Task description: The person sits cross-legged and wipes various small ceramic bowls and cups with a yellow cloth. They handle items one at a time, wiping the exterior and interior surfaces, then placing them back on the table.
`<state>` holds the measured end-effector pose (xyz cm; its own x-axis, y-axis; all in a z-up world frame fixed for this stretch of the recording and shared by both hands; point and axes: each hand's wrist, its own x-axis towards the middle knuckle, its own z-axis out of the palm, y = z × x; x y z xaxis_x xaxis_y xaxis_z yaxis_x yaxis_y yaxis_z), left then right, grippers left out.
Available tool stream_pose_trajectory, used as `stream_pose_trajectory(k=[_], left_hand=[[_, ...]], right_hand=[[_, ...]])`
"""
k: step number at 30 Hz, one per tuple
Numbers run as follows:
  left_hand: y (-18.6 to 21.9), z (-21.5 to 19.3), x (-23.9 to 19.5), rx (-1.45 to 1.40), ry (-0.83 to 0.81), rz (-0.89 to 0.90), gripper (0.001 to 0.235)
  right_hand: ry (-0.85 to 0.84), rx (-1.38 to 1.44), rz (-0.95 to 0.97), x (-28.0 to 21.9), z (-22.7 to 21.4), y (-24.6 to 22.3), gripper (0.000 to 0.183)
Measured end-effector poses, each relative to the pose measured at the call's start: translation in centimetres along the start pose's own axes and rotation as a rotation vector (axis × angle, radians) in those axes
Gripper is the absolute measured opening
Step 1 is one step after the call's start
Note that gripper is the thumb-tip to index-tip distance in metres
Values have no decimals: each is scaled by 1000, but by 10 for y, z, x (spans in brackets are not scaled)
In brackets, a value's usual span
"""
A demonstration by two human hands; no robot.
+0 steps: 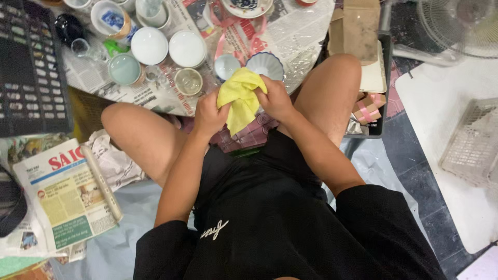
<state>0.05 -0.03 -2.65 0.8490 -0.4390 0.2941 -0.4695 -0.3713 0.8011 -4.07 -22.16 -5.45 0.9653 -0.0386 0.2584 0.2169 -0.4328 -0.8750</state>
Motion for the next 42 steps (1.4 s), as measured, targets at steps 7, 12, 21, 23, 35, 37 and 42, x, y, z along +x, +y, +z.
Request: stream_pose_trajectory(k=[7, 12, 21, 23, 35, 37, 42], left_hand=[[-6, 0, -3, 17, 50, 55, 18], [-5, 2, -2, 51, 66, 53, 23], [5, -4, 4, -31, 26, -31, 18], [2, -5, 4, 64, 10, -48, 16], [-4, -2, 0, 56, -45, 37, 28], [-1, -2, 0, 30, -47, 33, 26], [-4, 0, -1, 27, -43, 59, 20]], right_hand=[[-90, 234, 54, 7, -2, -14, 22], [-165, 1, 44, 2, -6, -12, 17], [-141, 1, -50, -3, 0, -3, 19], [-164, -26, -83, -2, 1, -5, 19], [-140, -19, 34, -2, -6, -7, 16], [-114, -35, 8, -5, -6, 0, 13], [-97, -50, -35, -4, -5, 1, 17]])
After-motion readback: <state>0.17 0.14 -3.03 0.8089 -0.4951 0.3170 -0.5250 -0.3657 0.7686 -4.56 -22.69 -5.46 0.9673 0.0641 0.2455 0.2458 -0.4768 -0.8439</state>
